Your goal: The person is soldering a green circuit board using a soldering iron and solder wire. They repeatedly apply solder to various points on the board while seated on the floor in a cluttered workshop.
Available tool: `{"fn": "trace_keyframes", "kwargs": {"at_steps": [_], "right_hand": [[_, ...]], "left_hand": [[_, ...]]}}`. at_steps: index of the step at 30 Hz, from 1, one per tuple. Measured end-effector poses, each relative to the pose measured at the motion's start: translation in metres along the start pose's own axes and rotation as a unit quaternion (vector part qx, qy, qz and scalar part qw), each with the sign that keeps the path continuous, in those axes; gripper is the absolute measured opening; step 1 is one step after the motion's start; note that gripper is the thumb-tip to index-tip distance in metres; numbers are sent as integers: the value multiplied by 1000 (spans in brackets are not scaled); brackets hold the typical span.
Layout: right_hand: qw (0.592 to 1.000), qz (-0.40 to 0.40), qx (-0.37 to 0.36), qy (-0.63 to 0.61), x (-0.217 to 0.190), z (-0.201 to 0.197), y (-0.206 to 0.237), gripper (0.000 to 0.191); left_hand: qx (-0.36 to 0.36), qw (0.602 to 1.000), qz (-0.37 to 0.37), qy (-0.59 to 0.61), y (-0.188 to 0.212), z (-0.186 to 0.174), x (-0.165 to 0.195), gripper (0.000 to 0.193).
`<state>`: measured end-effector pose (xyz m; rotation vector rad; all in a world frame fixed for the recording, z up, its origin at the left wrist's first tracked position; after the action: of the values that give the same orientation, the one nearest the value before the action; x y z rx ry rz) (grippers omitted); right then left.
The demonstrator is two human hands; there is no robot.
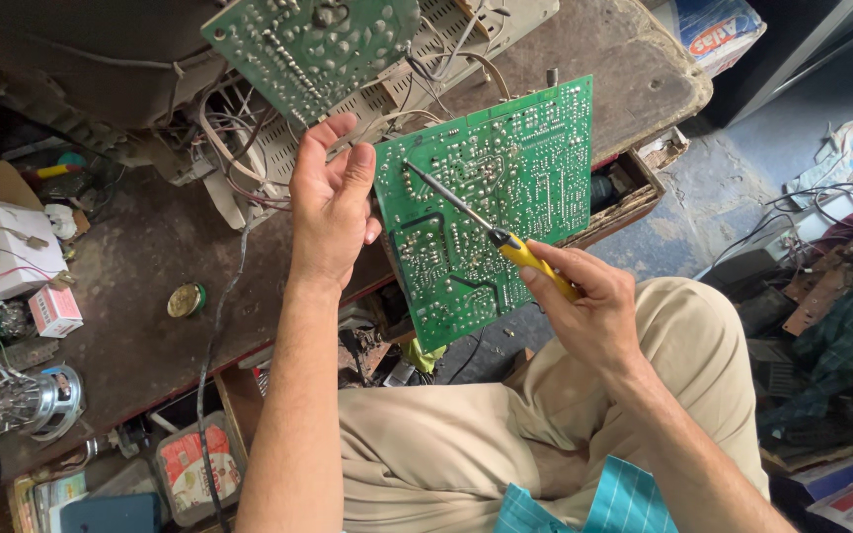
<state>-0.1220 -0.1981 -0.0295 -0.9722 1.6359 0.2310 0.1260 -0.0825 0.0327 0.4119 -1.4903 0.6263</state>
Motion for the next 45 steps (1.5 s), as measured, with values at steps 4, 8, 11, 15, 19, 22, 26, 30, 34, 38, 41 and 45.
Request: {"fn": "trace_keyframes", "kwargs": {"at_steps": [4, 8, 11, 15, 19, 22, 26, 30, 34, 38, 41, 45], "right_hand": [[1000, 14, -6, -1, 2, 2, -1, 29], [1000, 7, -1, 11, -2, 0, -1, 28], [1000, -5, 2, 26, -8, -3, -1, 29], [999, -31, 20, 32, -16, -9, 1, 28], [999, -17, 21, 38, -14, -13, -1, 27], [999, -26, 13, 43, -17, -11, -1, 28], [999, -28, 3, 37, -16, -7, -2, 29], [999, -18, -18, 32, -7, -3, -7, 30], [999, -21, -27, 21, -3, -3, -9, 30], [999, -21, -24, 10, -1, -3, -9, 31], [1000, -22, -18, 3, -1, -3, -10, 31], [1000, -22, -15, 4, 0, -5, -10, 31]], "left_hand": [[-2, 1000, 0, 3, 1, 1, 0, 48], [-6, 1000, 3, 5, 1, 1, 1, 48], [0, 1000, -3, -3, 1, 0, 1, 47], [-1, 1000, -2, 0, 1, 1, 2, 49], [-1, 1000, -2, 1, 1, 2, 3, 50], [-1, 1000, -3, 5, 1, 1, 2, 51], [-3, 1000, -2, 10, 1, 1, 0, 51], [-2, 1000, 0, 8, 1, 1, 0, 51], [-3, 1000, 1, 12, 1, 1, -1, 50], [3, 1000, 1, 14, 0, 0, -1, 49], [8, 1000, -1, 13, 1, 0, -1, 48], [17, 1000, -4, 6, 2, 1, -2, 47]]}}
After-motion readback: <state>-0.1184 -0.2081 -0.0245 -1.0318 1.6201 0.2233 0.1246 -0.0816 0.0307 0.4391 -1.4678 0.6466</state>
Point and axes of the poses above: each hand's wrist, its own y-axis away from the middle knuckle, its own z-axis out of the palm, x = y × z, the point moved 10 cm from there along -y, towards the middle knuckle, and after that the axes turned 6 degrees about -x, right-handed, at the moved point
